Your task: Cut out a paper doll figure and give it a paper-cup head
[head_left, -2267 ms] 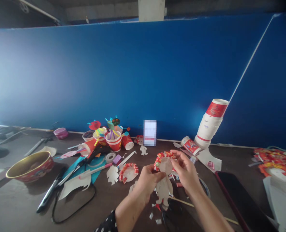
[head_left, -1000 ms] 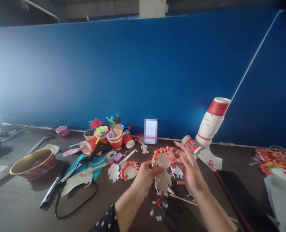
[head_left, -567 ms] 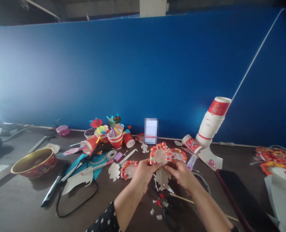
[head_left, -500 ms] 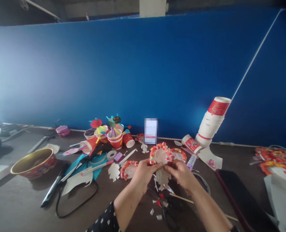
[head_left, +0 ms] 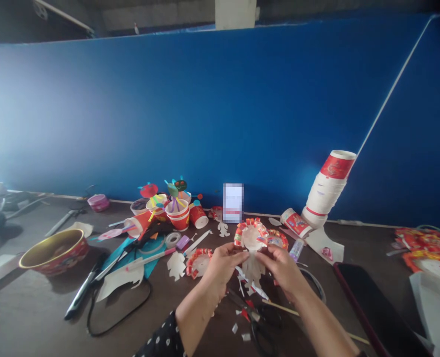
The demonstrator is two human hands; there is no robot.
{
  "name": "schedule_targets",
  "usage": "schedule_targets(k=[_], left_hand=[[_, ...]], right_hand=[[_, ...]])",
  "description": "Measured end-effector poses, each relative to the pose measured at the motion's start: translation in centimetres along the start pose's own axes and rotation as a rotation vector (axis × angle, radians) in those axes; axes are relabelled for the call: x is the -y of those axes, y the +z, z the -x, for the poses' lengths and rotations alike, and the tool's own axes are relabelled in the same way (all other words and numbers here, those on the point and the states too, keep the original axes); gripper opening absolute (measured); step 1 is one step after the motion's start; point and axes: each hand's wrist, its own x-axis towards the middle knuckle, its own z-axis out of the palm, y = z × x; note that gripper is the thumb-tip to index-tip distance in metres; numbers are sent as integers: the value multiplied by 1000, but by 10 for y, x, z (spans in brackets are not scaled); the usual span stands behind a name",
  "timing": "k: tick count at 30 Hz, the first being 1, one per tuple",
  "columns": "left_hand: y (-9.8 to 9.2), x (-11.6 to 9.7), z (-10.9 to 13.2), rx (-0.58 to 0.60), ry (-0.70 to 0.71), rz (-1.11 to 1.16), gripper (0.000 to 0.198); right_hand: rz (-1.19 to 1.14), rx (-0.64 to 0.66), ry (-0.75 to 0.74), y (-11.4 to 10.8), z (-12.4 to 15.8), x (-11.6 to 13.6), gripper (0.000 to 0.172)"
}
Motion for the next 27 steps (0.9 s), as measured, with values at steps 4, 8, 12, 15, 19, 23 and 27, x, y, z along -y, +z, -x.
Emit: schedule_targets(k=[4, 8, 12, 15, 19, 23, 27], left_hand=[[1, 4, -1, -18, 1, 0, 27], [3, 6, 0, -116, 5, -71, 26], [4, 0, 4, -117, 50, -122, 15], [4, -3, 6, -66, 100, -191, 11], [1, 0, 2, -32, 107, -230, 12], [-15, -7, -9, -164, 171, -249, 13], [-44, -31, -27, -328, 219, -271, 16]], right_hand=[[3, 23, 0, 4, 1, -2, 20], [-4, 54, 1, 8, 2, -2, 27], [-6, 69, 2, 9, 1, -3, 31], [-2, 51, -2, 9, 0, -4, 31], [23, 3, -6, 9, -2, -8, 27], [50, -18, -1, 9, -4, -12, 27], [62, -41, 3, 9, -5, -13, 25]])
